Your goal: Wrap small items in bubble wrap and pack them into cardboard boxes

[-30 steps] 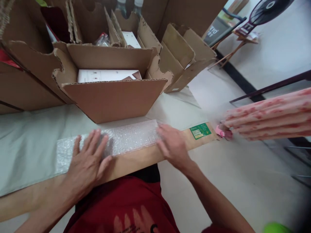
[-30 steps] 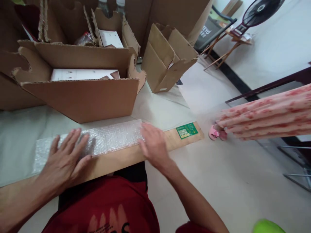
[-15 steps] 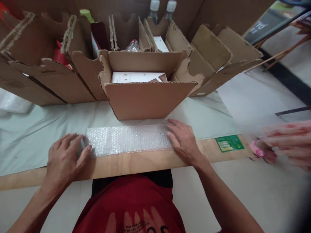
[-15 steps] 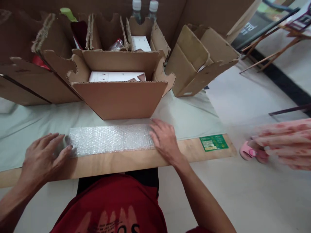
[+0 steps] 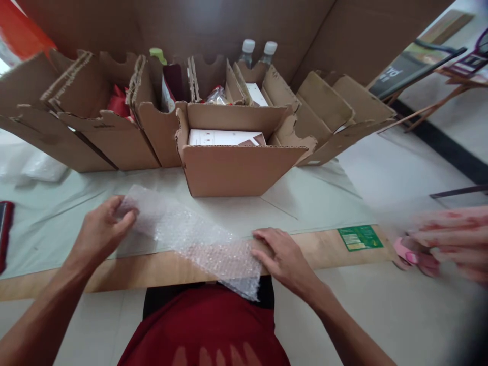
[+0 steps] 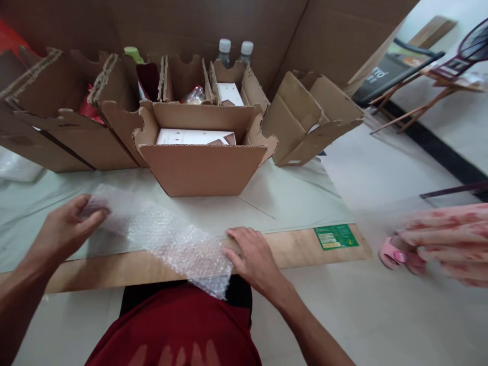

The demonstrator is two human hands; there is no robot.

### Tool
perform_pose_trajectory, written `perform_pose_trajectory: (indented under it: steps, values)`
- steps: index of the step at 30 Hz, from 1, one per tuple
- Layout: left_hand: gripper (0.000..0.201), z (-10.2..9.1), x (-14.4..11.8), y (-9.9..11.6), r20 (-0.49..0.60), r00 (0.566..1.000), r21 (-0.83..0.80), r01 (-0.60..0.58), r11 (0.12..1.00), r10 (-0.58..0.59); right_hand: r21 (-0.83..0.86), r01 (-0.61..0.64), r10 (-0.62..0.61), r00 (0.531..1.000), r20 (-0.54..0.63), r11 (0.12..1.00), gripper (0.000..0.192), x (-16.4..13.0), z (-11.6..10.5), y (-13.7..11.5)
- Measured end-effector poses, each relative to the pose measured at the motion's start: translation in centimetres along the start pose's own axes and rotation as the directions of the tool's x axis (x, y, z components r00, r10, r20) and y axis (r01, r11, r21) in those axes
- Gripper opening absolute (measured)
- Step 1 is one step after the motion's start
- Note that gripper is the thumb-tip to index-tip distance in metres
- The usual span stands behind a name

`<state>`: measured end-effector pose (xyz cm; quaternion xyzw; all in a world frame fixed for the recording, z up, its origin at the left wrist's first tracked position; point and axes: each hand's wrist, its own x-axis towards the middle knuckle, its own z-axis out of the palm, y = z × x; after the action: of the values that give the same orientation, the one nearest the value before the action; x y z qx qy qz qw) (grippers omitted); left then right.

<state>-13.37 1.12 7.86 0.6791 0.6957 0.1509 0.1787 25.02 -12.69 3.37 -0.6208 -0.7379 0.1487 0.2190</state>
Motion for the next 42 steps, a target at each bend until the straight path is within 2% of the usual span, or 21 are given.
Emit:
perform_pose_trajectory:
  steps: [2, 5, 8, 12, 16, 19, 22, 24, 25, 26, 28, 29, 30, 32, 33, 35, 36, 37, 39, 41, 42]
  values:
    - [0.010, -0.5, 2.1, -0.1, 0.017, 0.999, 0.064, -0.052, 0.997, 0.051, -0.069, 0.056, -0.059, 0.997, -0.041, 0.996, 0.025, -0.6, 1.2, -1.1]
    - [0.005, -0.2, 5.2, -0.4, 0.061, 0.988, 0.136, -0.147, 0.980, 0.140, -0.108, 0.089, -0.096, 0.994, -0.062, 0.990, 0.022, -1.1, 2.8, -2.1]
    - [0.006, 0.4, 7.7, -0.1, 0.096, 0.956, 0.240, -0.291, 0.926, 0.276, -0.029, 0.124, -0.125, 0.992, -0.036, 0.992, 0.030, -1.6, 3.7, -3.8]
    - [0.013, 1.4, 10.3, 2.2, 0.113, 0.909, 0.328, -0.415, 0.849, 0.401, 0.279, 0.133, -0.175, 0.975, 0.134, 0.951, 0.040, -1.7, 4.7, -7.9]
    - [0.023, 2.8, 11.2, 4.7, 0.072, 0.888, 0.302, -0.453, 0.838, 0.454, 0.369, 0.085, -0.205, 0.931, 0.301, 0.925, 0.030, -0.9, 5.9, -10.9]
    - [0.042, 2.8, 9.0, 4.5, 0.009, 0.858, 0.249, -0.499, 0.830, 0.514, 0.437, 0.032, -0.184, 0.932, 0.311, 0.899, 0.027, -0.1, 5.8, -11.1]
    - [0.053, 1.7, 3.8, 1.6, -0.045, 0.831, 0.155, -0.543, 0.826, 0.555, 0.626, -0.150, -0.118, 0.924, 0.365, 0.766, 0.026, 0.5, 5.0, -10.8]
    - [0.050, 0.6, -0.6, -1.2, 0.023, 0.798, -0.001, -0.603, 0.798, 0.603, 0.724, -0.338, -0.054, 0.887, 0.459, 0.601, 0.023, 1.1, 4.5, -10.8]
    - [0.048, 0.0, -2.8, -2.5, 0.119, 0.761, -0.248, -0.599, 0.761, 0.638, 0.758, -0.418, -0.031, 0.867, 0.498, 0.501, 0.021, 1.5, 4.4, -10.8]
    - [0.058, -0.4, -4.8, -3.6, 0.207, 0.729, -0.429, -0.532, 0.730, 0.653, 0.787, -0.472, -0.018, 0.854, 0.521, 0.397, 0.020, 2.0, 4.4, -10.9]
    - [0.089, -0.6, -8.1, -4.8, 0.274, 0.714, -0.605, -0.393, 0.693, 0.644, 0.844, -0.499, -0.001, 0.861, 0.509, 0.197, 0.021, 3.3, 4.6, -11.1]
    - [0.097, -0.3, -9.2, -4.8, 0.276, 0.745, -0.618, -0.347, 0.706, 0.608, 0.864, -0.489, 0.012, 0.871, 0.491, 0.115, 0.024, 4.0, 4.9, -11.2]
    - [0.097, 0.1, -9.8, -4.5, 0.249, 0.803, -0.596, -0.314, 0.739, 0.542, 0.878, -0.476, 0.029, 0.880, 0.475, 0.052, 0.027, 4.6, 5.2, -11.3]
    - [0.074, 1.5, -9.6, -3.2, 0.146, 0.926, -0.503, -0.234, 0.832, 0.349, 0.889, -0.457, 0.062, 0.887, 0.457, -0.016, 0.033, 5.8, 5.9, -11.4]
    - [0.060, 2.3, -9.0, -2.4, 0.088, 0.964, -0.460, -0.185, 0.868, 0.252, 0.892, -0.452, 0.074, 0.889, 0.452, -0.022, 0.036, 6.2, 6.1, -11.4]
    - [0.050, 3.7, -7.3, -1.1, 0.028, 0.992, -0.415, -0.104, 0.904, 0.126, 0.906, -0.423, 0.099, 0.903, 0.419, 0.030, 0.045, 6.6, 6.4, -11.0]
    - [0.052, 4.2, -6.5, -0.8, 0.027, 0.994, -0.399, -0.087, 0.913, 0.107, 0.915, -0.391, 0.112, 0.918, 0.380, 0.101, 0.049, 6.6, 6.3, -10.7]
    - [0.057, 4.6, -5.8, -0.6, 0.031, 0.995, -0.378, -0.081, 0.922, 0.100, 0.916, -0.344, 0.119, 0.938, 0.325, 0.207, 0.052, 6.5, 6.2, -10.4]
    - [0.065, 5.3, -4.9, -0.7, 0.024, 0.995, -0.321, -0.081, 0.944, 0.094, 0.847, -0.192, 0.079, 0.981, 0.176, 0.496, 0.045, 6.1, 5.9, -9.8]
    - [0.066, 5.8, -4.7, -1.2, -0.004, 0.994, -0.267, -0.106, 0.958, 0.108, 0.633, 0.028, -0.068, 0.997, 0.040, 0.774, 0.036, 5.8, 5.7, -9.4]
    - [0.064, 6.1, -4.8, -1.4, -0.020, 0.992, -0.245, -0.124, 0.962, 0.123, 0.488, 0.141, -0.167, 0.986, 0.010, 0.861, 0.035, 5.9, 5.8, -9.3]
